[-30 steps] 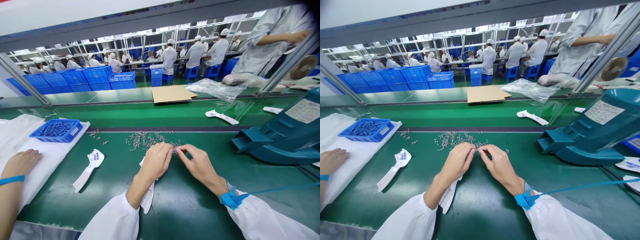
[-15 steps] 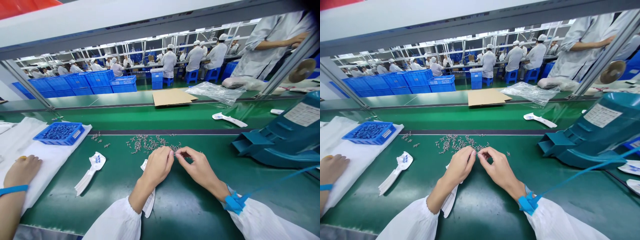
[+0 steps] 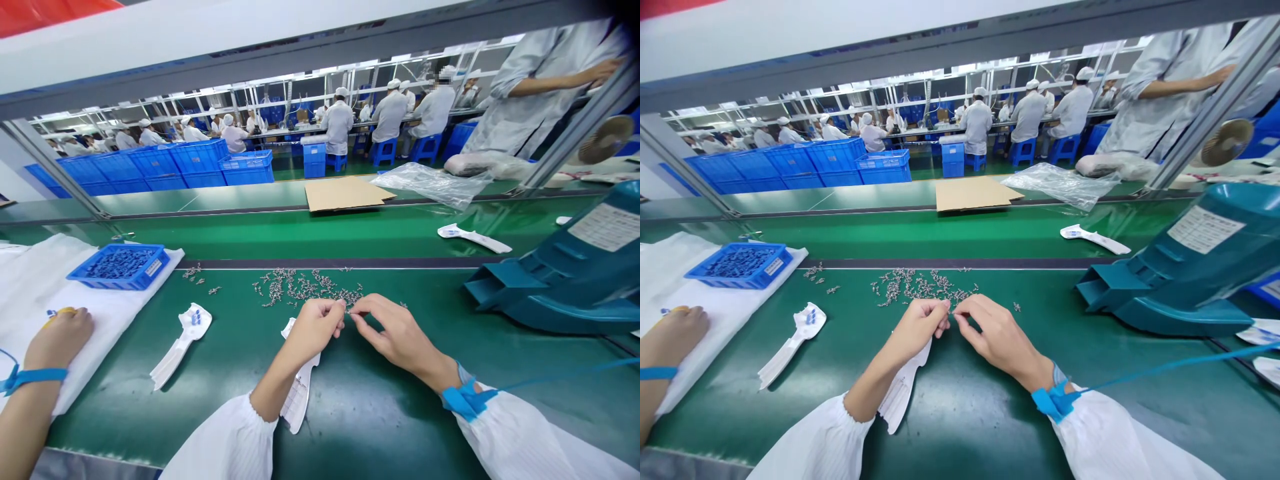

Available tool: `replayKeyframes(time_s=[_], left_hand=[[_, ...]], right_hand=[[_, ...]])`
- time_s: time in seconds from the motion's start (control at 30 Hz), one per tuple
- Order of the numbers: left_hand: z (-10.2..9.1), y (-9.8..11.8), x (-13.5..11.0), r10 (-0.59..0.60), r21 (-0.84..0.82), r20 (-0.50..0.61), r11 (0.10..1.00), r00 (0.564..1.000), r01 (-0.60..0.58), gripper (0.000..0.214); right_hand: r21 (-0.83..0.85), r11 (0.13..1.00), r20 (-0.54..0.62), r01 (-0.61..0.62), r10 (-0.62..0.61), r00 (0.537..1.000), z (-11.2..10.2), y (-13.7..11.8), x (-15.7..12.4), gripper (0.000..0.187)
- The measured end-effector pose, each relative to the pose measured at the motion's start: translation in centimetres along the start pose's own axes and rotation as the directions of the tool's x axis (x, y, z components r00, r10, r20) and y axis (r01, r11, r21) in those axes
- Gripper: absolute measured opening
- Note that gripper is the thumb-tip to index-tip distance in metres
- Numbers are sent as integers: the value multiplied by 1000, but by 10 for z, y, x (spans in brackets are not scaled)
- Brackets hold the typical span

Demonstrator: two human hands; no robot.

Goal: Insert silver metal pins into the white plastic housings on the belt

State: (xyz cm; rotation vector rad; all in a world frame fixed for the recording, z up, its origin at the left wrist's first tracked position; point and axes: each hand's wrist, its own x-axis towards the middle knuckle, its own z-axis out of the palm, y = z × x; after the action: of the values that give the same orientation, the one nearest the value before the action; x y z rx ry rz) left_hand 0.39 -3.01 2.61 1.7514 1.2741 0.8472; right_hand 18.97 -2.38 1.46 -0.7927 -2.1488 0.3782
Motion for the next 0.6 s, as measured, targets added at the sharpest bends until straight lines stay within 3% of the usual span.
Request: replayKeyframes(time_s=[0.13, 0.3, 0.43, 0.6], left_hand=[[-9, 5, -3, 51, -15, -37, 999, 998, -52, 45], [-23, 12, -7, 184, 47, 2, 982, 983, -184, 21], [-26, 13, -7, 235, 110, 46, 965, 971, -239, 16], [-25, 11, -8, 313, 162, 21, 936, 950, -312, 24]], right_hand=[[125, 964, 44, -234, 230, 972, 1, -2, 3, 10], [373, 818, 159, -438, 409, 899, 4, 1, 4, 15], [453, 755, 198, -474, 433, 879, 3, 2, 3, 17], [400, 829, 121, -390, 374, 920, -1, -12, 9, 10]])
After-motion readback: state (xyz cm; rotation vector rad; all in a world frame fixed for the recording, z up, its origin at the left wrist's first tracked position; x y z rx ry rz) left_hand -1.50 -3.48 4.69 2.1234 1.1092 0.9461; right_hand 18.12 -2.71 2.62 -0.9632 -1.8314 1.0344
